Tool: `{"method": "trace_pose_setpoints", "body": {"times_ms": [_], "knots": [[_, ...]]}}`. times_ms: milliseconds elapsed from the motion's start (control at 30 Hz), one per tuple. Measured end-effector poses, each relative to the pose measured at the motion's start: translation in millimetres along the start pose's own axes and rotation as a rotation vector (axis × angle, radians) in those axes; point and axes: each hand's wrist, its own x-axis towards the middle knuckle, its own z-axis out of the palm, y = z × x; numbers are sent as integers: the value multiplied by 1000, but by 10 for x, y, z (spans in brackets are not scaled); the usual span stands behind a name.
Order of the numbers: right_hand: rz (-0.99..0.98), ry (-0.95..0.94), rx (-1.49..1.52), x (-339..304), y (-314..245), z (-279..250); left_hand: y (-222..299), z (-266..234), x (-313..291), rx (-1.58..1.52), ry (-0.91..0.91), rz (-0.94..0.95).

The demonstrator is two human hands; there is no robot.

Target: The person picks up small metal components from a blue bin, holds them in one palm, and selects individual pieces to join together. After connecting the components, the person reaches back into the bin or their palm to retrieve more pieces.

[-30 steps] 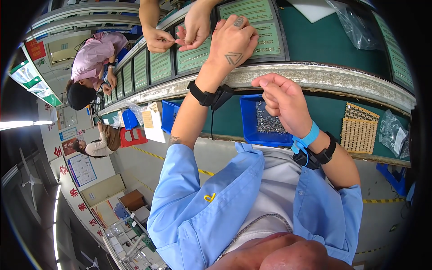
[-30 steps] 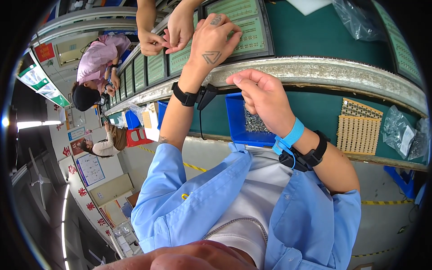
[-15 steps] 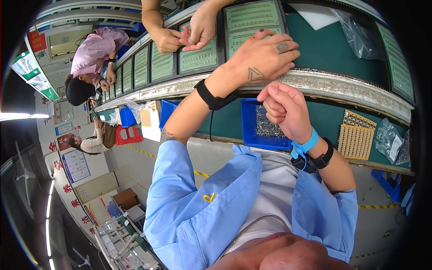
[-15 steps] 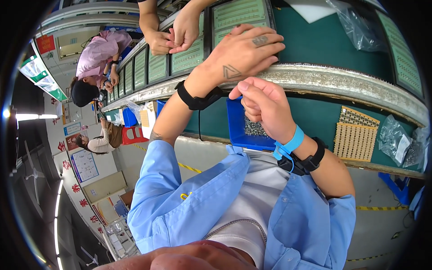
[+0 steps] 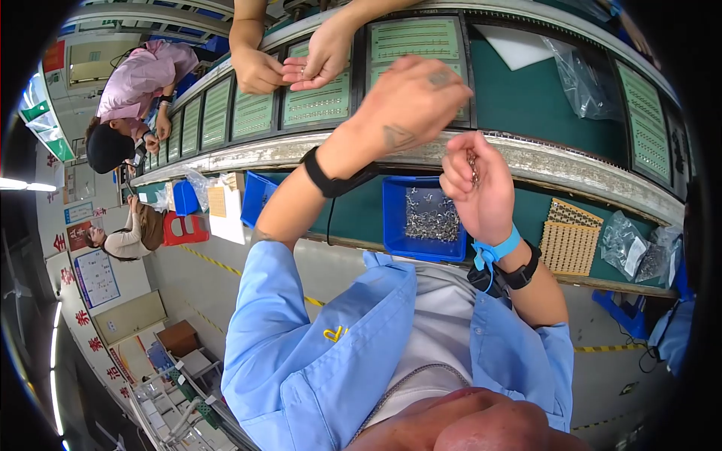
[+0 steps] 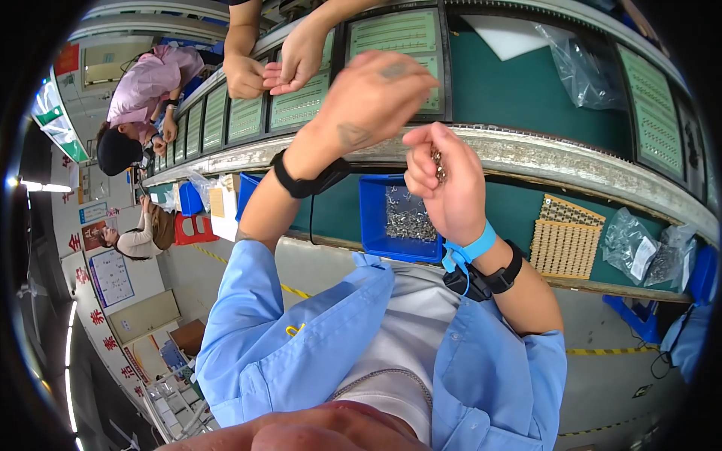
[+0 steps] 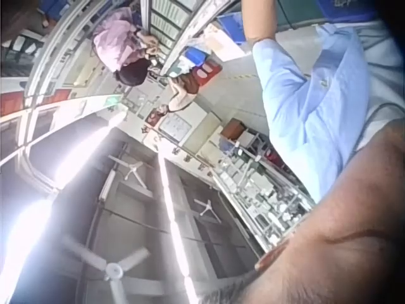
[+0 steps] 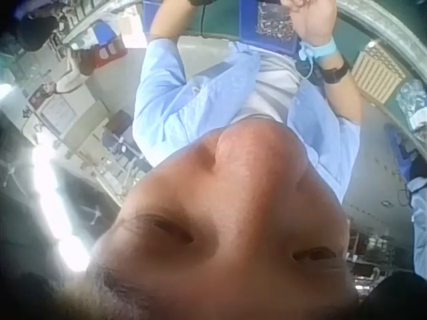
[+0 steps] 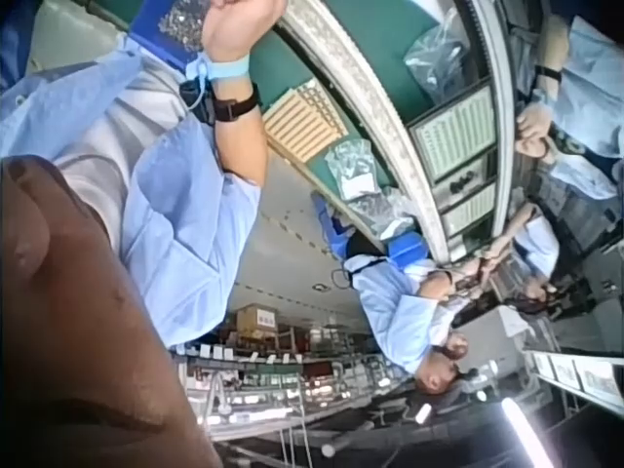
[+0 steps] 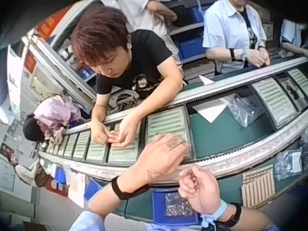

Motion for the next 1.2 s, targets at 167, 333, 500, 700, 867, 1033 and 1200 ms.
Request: {"method": "trace_pose_setpoints", "body": {"times_ms": [167, 333, 500, 700, 867, 1033, 1200], "knots": [[-79, 70, 41, 82, 40, 17, 353, -422, -206, -92, 156, -127], [84, 14, 204, 42, 3, 84, 630, -330, -360, -49, 100, -108], [86, -47, 182, 49, 27, 58, 657, -190, -458, -9, 71, -136], [69, -58, 208, 49, 82, -31, 664, -197, -466, -65, 115, -182], [75, -87, 257, 76, 106, -78, 641, -164, -453, -157, 198, -239], [90, 0, 166, 54, 71, 35, 722, -105, -462, -181, 251, -330], [83, -3, 173, 63, 90, 51, 739, -79, -456, -131, 217, -397]]}}
